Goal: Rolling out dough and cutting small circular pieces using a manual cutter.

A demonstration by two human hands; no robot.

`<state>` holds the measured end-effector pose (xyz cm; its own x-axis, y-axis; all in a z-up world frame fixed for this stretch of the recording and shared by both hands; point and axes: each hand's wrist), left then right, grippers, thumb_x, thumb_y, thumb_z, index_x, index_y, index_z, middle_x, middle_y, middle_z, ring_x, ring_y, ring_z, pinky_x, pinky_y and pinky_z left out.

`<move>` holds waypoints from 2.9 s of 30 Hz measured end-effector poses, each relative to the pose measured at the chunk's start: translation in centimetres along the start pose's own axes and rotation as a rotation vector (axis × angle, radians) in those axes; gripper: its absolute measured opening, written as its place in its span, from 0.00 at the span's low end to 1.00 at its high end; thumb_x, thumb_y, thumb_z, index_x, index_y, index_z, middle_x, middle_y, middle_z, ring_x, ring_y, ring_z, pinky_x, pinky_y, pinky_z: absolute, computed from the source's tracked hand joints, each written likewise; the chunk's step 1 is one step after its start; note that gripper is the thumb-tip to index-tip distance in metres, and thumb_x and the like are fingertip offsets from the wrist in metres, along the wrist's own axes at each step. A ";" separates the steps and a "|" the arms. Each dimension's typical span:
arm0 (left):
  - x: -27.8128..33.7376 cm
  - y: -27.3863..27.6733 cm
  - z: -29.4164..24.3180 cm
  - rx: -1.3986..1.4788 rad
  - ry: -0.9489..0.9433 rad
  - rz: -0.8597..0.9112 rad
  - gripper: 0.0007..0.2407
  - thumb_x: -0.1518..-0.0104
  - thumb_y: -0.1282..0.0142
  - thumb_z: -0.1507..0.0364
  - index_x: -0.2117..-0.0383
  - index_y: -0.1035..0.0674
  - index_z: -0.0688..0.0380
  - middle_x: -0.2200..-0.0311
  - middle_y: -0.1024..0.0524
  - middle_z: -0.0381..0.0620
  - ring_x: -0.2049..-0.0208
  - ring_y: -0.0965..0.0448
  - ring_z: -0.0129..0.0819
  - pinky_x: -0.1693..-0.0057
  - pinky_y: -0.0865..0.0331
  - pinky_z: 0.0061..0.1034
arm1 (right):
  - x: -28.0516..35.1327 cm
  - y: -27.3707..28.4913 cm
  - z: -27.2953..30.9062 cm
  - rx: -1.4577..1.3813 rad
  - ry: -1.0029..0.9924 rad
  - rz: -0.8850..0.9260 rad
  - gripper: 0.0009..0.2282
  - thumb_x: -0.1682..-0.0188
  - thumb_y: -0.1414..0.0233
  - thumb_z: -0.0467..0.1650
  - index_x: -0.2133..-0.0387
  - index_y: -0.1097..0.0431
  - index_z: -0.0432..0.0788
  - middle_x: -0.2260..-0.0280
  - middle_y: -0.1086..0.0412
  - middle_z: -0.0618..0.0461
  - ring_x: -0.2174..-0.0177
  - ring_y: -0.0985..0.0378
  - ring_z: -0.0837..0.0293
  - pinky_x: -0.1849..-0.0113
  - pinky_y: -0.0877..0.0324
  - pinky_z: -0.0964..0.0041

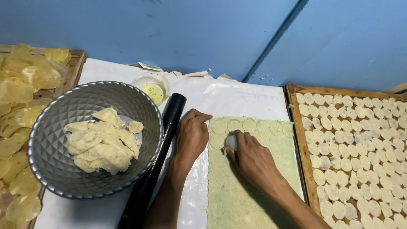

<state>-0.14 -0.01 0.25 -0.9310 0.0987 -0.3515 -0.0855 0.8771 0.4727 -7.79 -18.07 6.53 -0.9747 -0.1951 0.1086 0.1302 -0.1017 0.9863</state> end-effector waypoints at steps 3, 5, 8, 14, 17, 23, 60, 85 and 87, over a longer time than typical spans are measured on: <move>-0.4 1.4 -1.4 -0.016 0.061 0.072 0.15 0.48 0.53 0.85 0.60 0.14 0.60 0.66 0.22 0.51 0.59 0.16 0.51 0.53 0.23 0.37 | -0.7 -1.4 0.0 0.218 -0.053 0.038 0.23 0.42 0.69 0.47 0.48 0.43 0.42 0.68 0.32 0.49 0.65 0.19 0.46 0.68 0.23 0.46; -0.4 1.4 -1.5 -0.020 0.060 0.073 0.15 0.48 0.53 0.85 0.60 0.14 0.60 0.66 0.22 0.51 0.59 0.16 0.51 0.53 0.23 0.37 | -0.6 -0.8 1.3 0.224 -0.090 0.028 0.23 0.41 0.71 0.48 0.51 0.42 0.42 0.70 0.32 0.50 0.68 0.18 0.46 0.69 0.23 0.48; -0.4 1.4 -1.6 -0.023 0.060 0.075 0.15 0.48 0.53 0.84 0.61 0.14 0.60 0.66 0.23 0.51 0.59 0.17 0.51 0.53 0.23 0.37 | -0.5 -0.8 1.8 0.277 -0.085 -0.028 0.22 0.40 0.70 0.46 0.54 0.41 0.41 0.73 0.30 0.49 0.72 0.17 0.45 0.71 0.23 0.50; -0.4 1.4 -1.9 -0.006 0.068 0.077 0.15 0.47 0.53 0.84 0.60 0.14 0.61 0.67 0.22 0.51 0.59 0.17 0.51 0.53 0.23 0.37 | -0.8 0.4 0.7 0.186 0.034 0.105 0.20 0.40 0.70 0.45 0.52 0.44 0.43 0.68 0.29 0.43 0.67 0.17 0.39 0.67 0.23 0.44; -0.3 1.3 -1.8 -0.018 0.068 0.081 0.15 0.47 0.53 0.84 0.60 0.14 0.61 0.66 0.22 0.51 0.59 0.17 0.50 0.52 0.23 0.37 | -0.4 0.2 1.6 0.194 -0.022 0.060 0.19 0.40 0.68 0.45 0.52 0.44 0.43 0.68 0.30 0.44 0.68 0.17 0.39 0.68 0.23 0.45; -0.4 1.7 -2.6 -0.037 0.093 0.091 0.13 0.45 0.53 0.81 0.61 0.15 0.60 0.66 0.22 0.51 0.59 0.17 0.50 0.53 0.23 0.39 | -0.5 0.5 0.6 0.152 0.032 0.084 0.19 0.40 0.69 0.46 0.52 0.44 0.44 0.68 0.29 0.42 0.67 0.17 0.37 0.67 0.23 0.44; -0.4 0.2 -1.7 -0.180 0.084 0.038 0.04 0.39 0.51 0.71 0.68 0.23 0.52 0.65 0.22 0.41 0.67 0.22 0.46 0.64 0.32 0.44 | 3.9 0.7 -2.9 -0.166 -0.232 -0.057 0.20 0.43 0.58 0.42 0.41 0.45 0.47 0.57 0.33 0.41 0.71 0.22 0.49 0.74 0.19 0.54; -0.4 0.9 -3.3 -0.190 0.140 0.091 0.05 0.38 0.51 0.71 0.67 0.22 0.55 0.70 0.25 0.47 0.62 0.18 0.51 0.58 0.25 0.43 | 0.3 -0.7 -3.9 0.173 -0.032 0.036 0.21 0.41 0.72 0.46 0.51 0.43 0.43 0.70 0.29 0.43 0.68 0.16 0.38 0.67 0.23 0.43; -0.4 0.9 -3.0 -0.213 0.127 0.082 0.05 0.38 0.50 0.70 0.67 0.22 0.55 0.71 0.25 0.47 0.62 0.18 0.52 0.58 0.25 0.43 | 0.1 -0.8 -3.2 0.197 -0.090 -0.008 0.20 0.40 0.70 0.45 0.50 0.44 0.44 0.71 0.30 0.44 0.70 0.16 0.39 0.68 0.24 0.45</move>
<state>-0.96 -0.72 3.23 -0.9738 0.0941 -0.2068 -0.0678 0.7483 0.6599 -7.38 -21.11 5.40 -0.9891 -0.1062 0.1022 0.0927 0.0914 0.9915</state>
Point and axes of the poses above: each hand's wrist, its own x-axis away from the middle knuckle, its own y-axis out of the back of the hand, z = x × y
